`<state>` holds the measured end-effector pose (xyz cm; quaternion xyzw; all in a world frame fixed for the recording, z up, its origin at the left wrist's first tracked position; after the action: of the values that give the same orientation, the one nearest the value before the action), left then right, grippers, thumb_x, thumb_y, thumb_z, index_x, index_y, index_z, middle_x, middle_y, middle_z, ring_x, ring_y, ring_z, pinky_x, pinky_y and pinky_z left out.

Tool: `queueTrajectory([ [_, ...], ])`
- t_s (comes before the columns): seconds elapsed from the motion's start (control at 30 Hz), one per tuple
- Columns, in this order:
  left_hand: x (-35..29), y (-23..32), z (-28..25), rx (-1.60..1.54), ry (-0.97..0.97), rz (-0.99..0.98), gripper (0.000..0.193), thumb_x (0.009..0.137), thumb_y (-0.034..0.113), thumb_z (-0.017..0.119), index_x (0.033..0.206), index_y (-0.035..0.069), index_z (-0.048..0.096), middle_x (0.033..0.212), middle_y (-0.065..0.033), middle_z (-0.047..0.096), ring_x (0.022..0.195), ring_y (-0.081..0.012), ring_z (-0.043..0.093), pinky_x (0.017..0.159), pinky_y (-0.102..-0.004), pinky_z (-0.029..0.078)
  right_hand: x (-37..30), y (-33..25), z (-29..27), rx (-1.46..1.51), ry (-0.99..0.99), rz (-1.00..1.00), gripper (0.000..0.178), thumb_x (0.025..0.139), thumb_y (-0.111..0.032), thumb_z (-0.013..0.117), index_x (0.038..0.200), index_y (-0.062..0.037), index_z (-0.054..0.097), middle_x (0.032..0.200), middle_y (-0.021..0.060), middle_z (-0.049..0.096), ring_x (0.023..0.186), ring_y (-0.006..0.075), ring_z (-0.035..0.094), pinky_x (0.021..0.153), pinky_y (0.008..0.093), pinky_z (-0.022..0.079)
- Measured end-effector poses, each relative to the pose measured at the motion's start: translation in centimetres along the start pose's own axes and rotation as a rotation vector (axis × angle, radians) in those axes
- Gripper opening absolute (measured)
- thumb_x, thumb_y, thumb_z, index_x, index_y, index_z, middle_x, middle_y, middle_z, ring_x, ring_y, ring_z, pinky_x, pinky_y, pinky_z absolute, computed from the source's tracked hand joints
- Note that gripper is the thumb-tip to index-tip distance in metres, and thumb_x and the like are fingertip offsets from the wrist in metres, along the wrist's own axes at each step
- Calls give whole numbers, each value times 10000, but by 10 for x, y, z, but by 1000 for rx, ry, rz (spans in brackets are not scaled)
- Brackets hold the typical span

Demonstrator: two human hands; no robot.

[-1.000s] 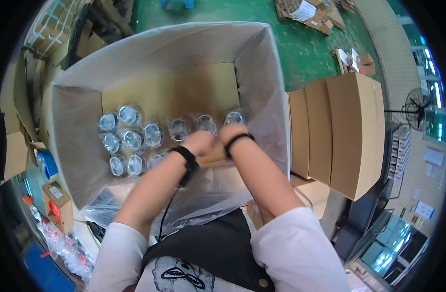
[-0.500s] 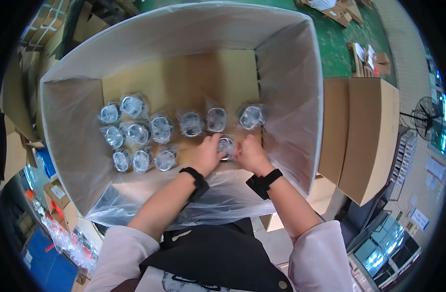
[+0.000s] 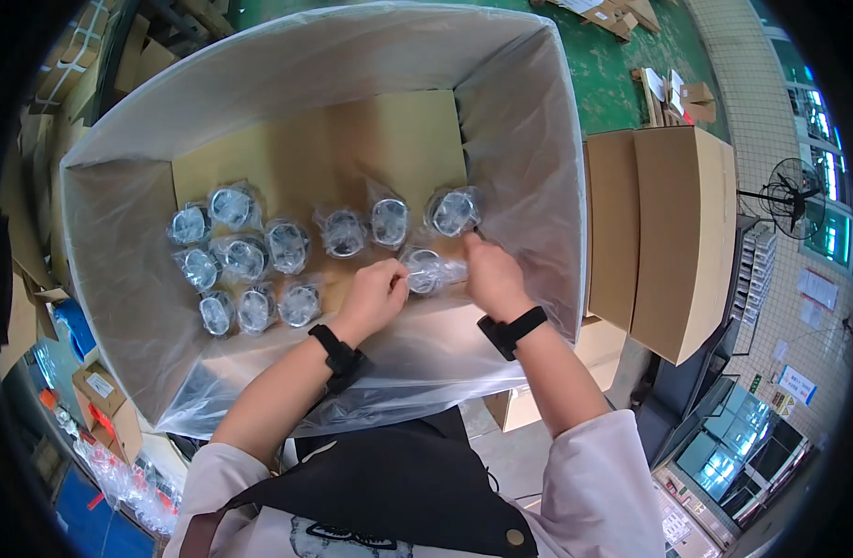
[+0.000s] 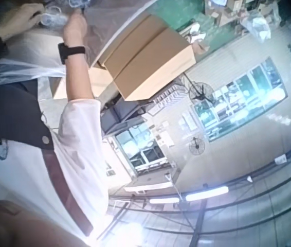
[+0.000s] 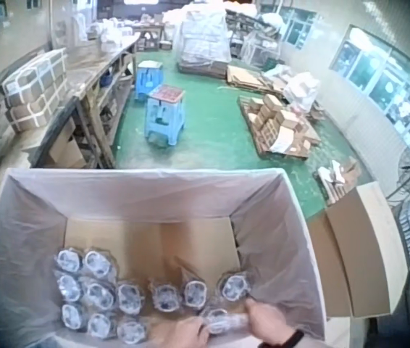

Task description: The person places red plastic caps into a cardboard box containing individually wrapped glass jars. They then remove a cardboard divider from the box and rearrange the jars into a single layer at the bottom of the box.

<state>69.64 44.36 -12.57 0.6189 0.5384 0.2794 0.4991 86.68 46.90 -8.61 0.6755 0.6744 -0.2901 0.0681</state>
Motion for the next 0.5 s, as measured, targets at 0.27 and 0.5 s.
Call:
queueTrajectory([
  [0.27,-12,29,-36,31,67,47,106,818,109,620,908,58,637,812,-98,631,649,-237,639,609,-340,521,3,-4,52,-37,-302,6,235,756,-217,722,914,-45,698,920,194,682,903,357,655,781,447,518],
  [0.5,-25,16,49,672,-394,118,193,849,86,533,1031,29,560,989,-168,597,718,-299,673,580,-395,547,1,7,32,-96,-402,183,259,778,-262,709,894,-30,706,959,187,691,911,353,660,811,440,521],
])
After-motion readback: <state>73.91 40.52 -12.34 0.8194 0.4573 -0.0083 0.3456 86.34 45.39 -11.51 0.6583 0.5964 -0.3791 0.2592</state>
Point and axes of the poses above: each hand's wrist, its own x-axis towards the middle knuckle, its own z-axis out of the palm, y = z × x, the point moved 10 cm from there along x, towards the middle knuckle
